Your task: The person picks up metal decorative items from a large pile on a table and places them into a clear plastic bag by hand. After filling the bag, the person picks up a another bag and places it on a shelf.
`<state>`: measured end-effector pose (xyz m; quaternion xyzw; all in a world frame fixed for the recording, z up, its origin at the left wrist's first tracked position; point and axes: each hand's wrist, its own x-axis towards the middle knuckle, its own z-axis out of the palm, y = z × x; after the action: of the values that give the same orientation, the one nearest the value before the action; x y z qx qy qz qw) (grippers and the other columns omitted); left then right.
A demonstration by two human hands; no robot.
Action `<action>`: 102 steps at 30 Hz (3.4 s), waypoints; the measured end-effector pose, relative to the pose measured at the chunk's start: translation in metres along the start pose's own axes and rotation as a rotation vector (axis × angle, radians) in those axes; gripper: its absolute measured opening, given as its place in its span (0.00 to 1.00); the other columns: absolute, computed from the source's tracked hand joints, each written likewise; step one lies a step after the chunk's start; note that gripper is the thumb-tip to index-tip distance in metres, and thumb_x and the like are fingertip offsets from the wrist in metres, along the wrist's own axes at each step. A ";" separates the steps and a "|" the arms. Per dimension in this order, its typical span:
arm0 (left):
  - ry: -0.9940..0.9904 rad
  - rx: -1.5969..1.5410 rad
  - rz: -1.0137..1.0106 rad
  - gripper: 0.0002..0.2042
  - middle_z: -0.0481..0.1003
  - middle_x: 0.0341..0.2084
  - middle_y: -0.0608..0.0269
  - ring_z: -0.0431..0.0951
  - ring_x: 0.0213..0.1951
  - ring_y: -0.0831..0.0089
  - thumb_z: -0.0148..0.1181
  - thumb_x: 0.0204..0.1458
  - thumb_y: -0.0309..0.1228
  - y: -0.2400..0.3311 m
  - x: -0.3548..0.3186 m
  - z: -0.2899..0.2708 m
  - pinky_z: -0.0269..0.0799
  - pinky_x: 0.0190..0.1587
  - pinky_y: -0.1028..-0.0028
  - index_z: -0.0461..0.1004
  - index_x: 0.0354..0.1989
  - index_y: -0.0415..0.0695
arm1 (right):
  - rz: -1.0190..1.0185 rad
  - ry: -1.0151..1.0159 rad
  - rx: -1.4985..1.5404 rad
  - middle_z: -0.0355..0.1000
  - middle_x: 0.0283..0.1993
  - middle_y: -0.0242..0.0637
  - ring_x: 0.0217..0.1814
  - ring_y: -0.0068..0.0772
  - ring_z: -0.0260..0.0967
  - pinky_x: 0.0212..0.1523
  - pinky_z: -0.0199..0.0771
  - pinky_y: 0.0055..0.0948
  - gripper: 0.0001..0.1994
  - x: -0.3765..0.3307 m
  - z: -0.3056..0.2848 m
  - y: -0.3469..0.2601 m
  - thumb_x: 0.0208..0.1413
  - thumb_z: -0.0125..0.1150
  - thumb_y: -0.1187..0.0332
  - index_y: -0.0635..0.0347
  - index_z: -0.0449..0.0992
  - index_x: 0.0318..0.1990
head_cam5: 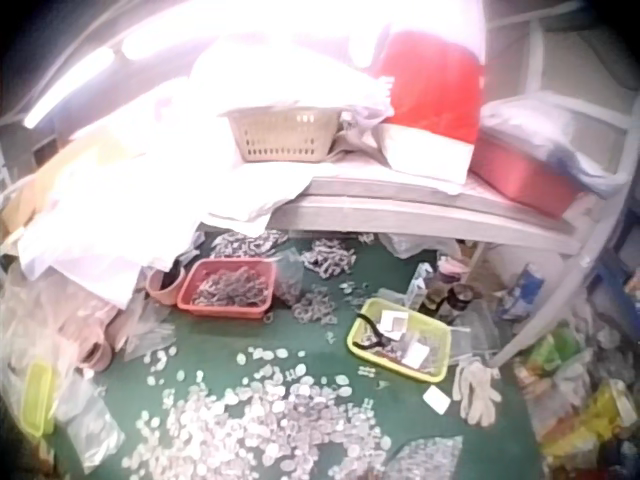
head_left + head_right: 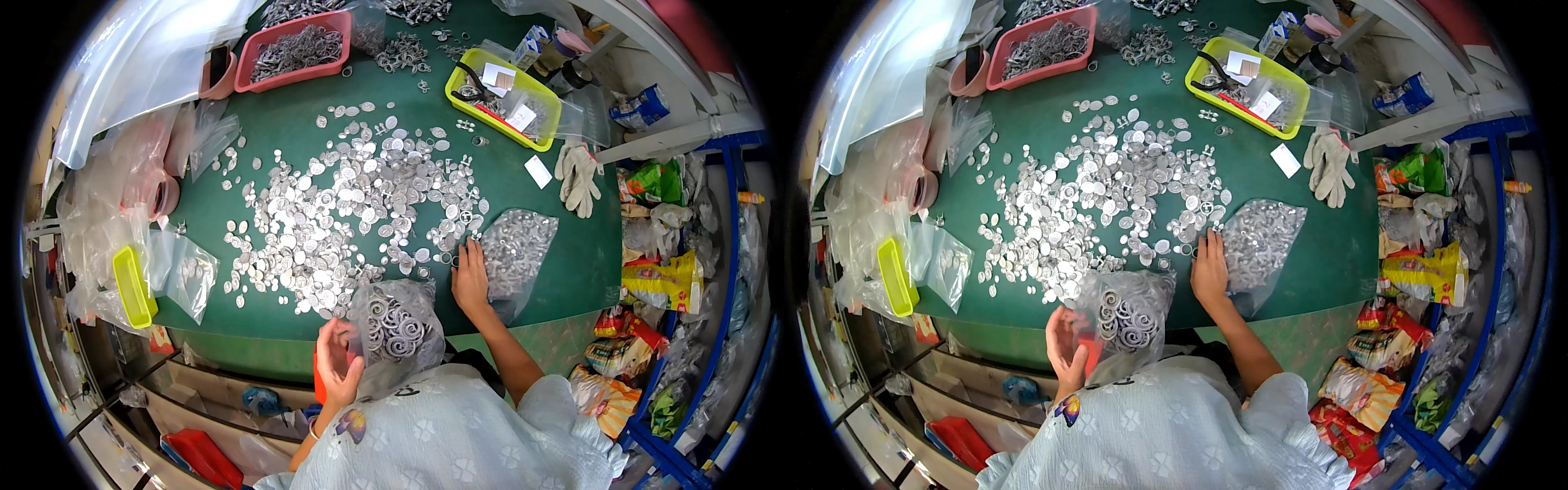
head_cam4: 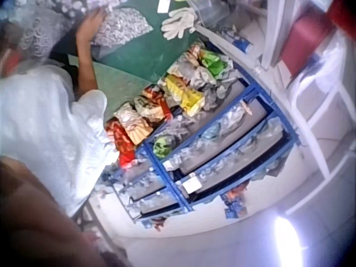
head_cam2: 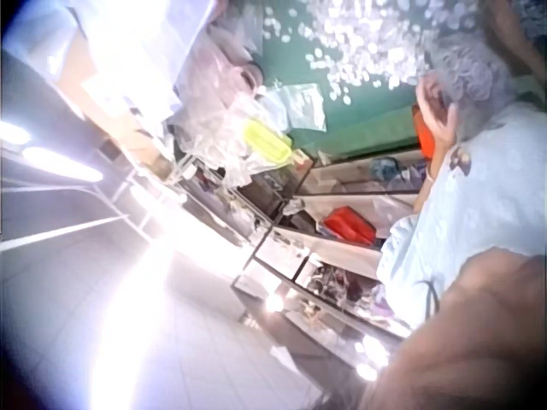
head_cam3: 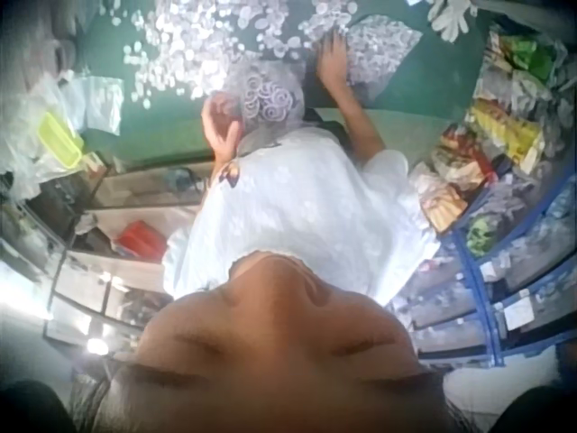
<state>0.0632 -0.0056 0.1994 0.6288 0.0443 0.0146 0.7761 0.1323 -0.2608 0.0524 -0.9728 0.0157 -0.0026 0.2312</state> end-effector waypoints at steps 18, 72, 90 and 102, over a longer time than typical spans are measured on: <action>0.029 0.173 -0.249 0.15 0.65 0.21 0.73 0.61 0.23 0.87 0.53 0.49 0.20 0.016 -0.009 0.005 0.56 0.26 0.86 0.67 0.48 0.38 | -0.046 0.146 0.245 0.53 0.57 0.55 0.60 0.58 0.49 0.58 0.51 0.46 0.25 0.019 0.011 -0.017 0.46 0.58 0.70 0.70 0.60 0.53; 0.005 1.664 0.097 0.26 0.49 0.62 0.59 0.47 0.63 0.50 0.50 0.51 0.43 -0.127 0.121 -0.152 0.43 0.56 0.39 0.56 0.60 0.57 | -0.232 -0.490 0.783 0.71 0.47 0.42 0.52 0.40 0.64 0.54 0.59 0.32 0.09 -0.018 -0.097 -0.103 0.50 0.51 0.76 0.68 0.74 0.38; 0.003 1.396 0.087 0.26 0.52 0.59 0.48 0.47 0.61 0.42 0.53 0.49 0.36 -0.141 0.076 -0.071 0.48 0.57 0.44 0.58 0.58 0.43 | -0.184 -0.487 0.731 0.71 0.46 0.42 0.50 0.38 0.65 0.53 0.60 0.31 0.09 -0.012 -0.086 -0.112 0.53 0.48 0.76 0.68 0.74 0.39; -0.296 1.274 0.173 0.24 0.51 0.61 0.54 0.47 0.64 0.57 0.51 0.49 0.30 -0.124 0.069 -0.093 0.46 0.60 0.49 0.59 0.57 0.46 | -0.169 -0.473 0.726 0.71 0.46 0.42 0.50 0.41 0.65 0.53 0.60 0.32 0.10 -0.012 -0.078 -0.110 0.52 0.48 0.76 0.69 0.73 0.39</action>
<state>0.1196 0.0643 0.0560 0.9618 -0.1136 -0.0388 0.2461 0.1221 -0.1973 0.1721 -0.8003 -0.1192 0.1960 0.5540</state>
